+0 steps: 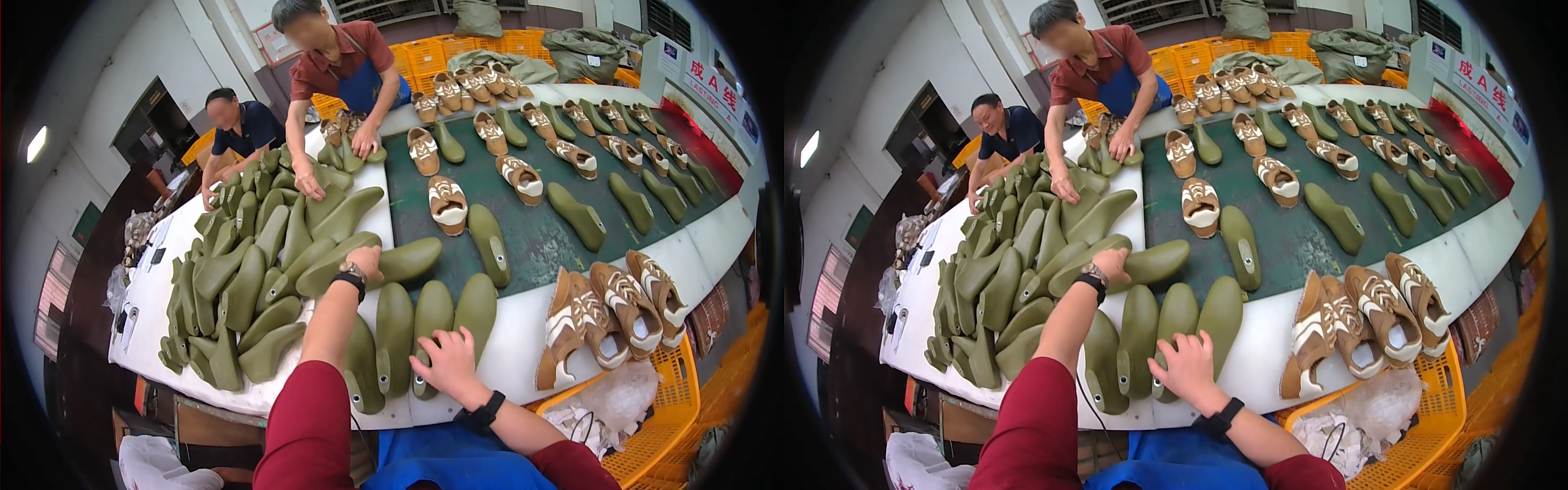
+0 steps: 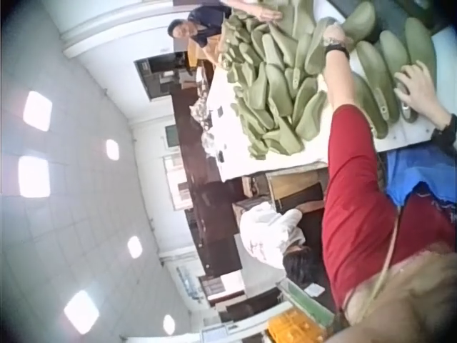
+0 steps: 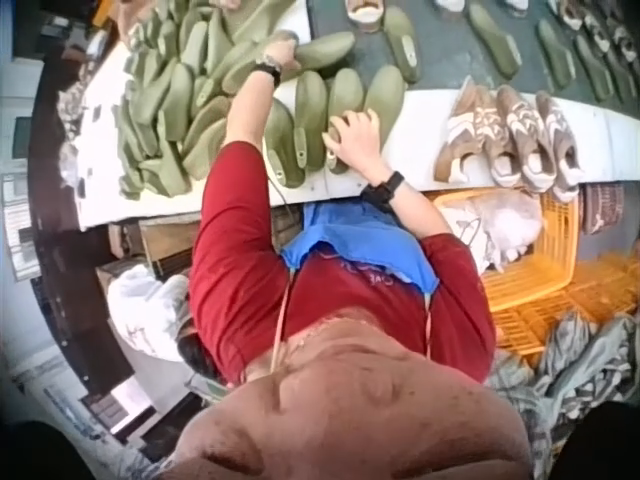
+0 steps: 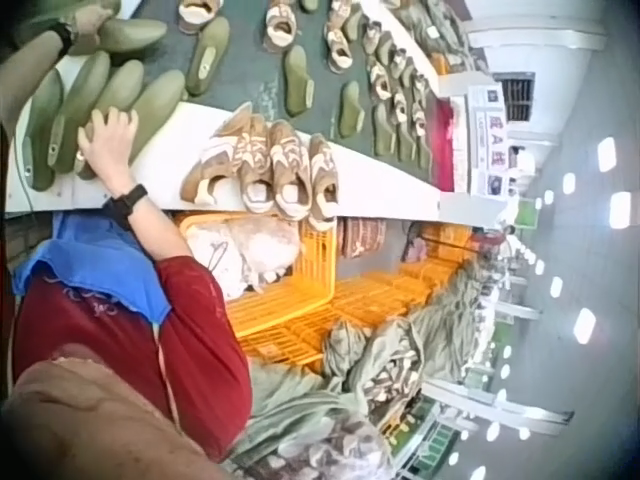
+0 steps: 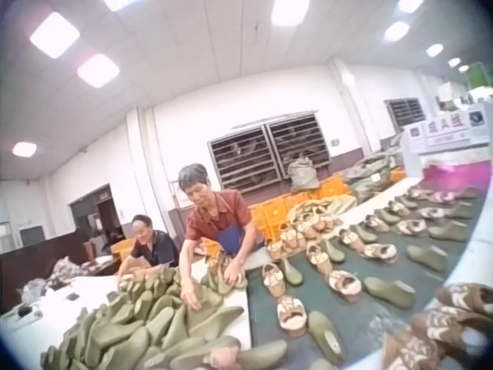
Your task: Placing shoe uppers onto shoe lasts and organizing them on the workbench.
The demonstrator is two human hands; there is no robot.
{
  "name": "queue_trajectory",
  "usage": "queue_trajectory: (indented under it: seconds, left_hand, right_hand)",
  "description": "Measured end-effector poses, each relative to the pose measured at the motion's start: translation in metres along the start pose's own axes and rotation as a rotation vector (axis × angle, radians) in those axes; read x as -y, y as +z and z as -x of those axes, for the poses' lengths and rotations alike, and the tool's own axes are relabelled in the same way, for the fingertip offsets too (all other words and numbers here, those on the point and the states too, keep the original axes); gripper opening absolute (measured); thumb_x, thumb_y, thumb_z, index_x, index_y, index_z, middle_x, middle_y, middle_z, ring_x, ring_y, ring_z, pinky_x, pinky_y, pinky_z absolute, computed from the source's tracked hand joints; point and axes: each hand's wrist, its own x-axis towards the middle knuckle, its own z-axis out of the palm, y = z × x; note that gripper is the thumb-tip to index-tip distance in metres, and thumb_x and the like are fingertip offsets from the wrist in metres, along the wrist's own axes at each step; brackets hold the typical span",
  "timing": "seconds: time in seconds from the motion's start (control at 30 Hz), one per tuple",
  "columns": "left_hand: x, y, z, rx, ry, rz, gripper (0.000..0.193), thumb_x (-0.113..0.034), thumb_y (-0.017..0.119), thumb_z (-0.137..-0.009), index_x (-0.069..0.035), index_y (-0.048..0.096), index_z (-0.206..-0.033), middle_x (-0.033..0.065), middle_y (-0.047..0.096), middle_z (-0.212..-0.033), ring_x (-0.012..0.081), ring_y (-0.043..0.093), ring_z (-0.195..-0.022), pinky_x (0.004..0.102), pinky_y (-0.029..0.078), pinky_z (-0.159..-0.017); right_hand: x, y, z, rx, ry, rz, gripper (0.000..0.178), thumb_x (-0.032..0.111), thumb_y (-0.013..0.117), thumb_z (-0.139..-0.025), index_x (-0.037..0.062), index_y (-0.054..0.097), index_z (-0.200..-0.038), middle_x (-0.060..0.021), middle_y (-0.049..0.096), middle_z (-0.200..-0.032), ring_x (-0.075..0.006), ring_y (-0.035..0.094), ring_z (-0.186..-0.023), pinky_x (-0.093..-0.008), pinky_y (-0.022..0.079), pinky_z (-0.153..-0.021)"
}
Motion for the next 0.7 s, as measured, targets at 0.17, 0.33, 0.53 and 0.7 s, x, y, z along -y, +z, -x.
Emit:
queue_trajectory:
  seconds: [0.17, 0.33, 0.53, 0.7]
  left_hand:
    - [0.004, -0.016, 0.026, -0.019, -0.024, -0.07, 0.047, -0.042, 0.076, -0.067, -0.006, 0.066, -0.094, 0.0135, 0.067, -0.094, 0.0287, 0.064, -0.09, 0.0383, 0.052, -0.078]
    - [0.027, -0.029, 0.064, -0.177, 0.025, -0.257, 0.034, -0.038, 0.074, -0.069, -0.007, 0.068, -0.081, 0.0107, 0.067, -0.084, 0.0272, 0.065, -0.081, 0.0373, 0.053, -0.07]
    - [0.062, -0.045, 0.169, -0.3, -0.2, -0.176, 0.042, -0.045, 0.07, -0.072, -0.003, 0.066, -0.074, 0.0168, 0.065, -0.076, 0.0308, 0.065, -0.074, 0.0407, 0.052, -0.065]
    - [0.046, 0.028, 0.263, -0.325, -0.498, 0.237, 0.054, -0.048, 0.067, -0.073, 0.006, 0.065, -0.068, 0.0267, 0.061, -0.068, 0.0406, 0.063, -0.067, 0.0469, 0.051, -0.064]
  right_hand:
    - [-0.001, -0.002, 0.002, 0.016, 0.012, 0.005, 0.033, 0.037, 0.07, -0.069, 0.0117, 0.068, -0.09, -0.0097, 0.058, -0.087, -0.0246, 0.055, -0.084, -0.05, 0.036, -0.093]
    - [-0.004, 0.002, 0.002, -0.026, 0.006, 0.009, 0.033, 0.037, 0.071, -0.068, 0.0119, 0.068, -0.089, -0.0088, 0.057, -0.086, -0.0239, 0.055, -0.084, -0.0499, 0.036, -0.092]
    - [-0.005, 0.003, 0.0, -0.026, 0.004, -0.021, 0.032, 0.036, 0.07, -0.07, 0.0122, 0.067, -0.09, -0.0085, 0.057, -0.085, -0.0237, 0.054, -0.084, -0.05, 0.035, -0.094]
    - [-0.004, 0.005, 0.0, -0.029, 0.017, -0.006, 0.029, 0.035, 0.069, -0.07, 0.0119, 0.066, -0.088, -0.0077, 0.055, -0.082, -0.0243, 0.053, -0.082, -0.0498, 0.035, -0.094]
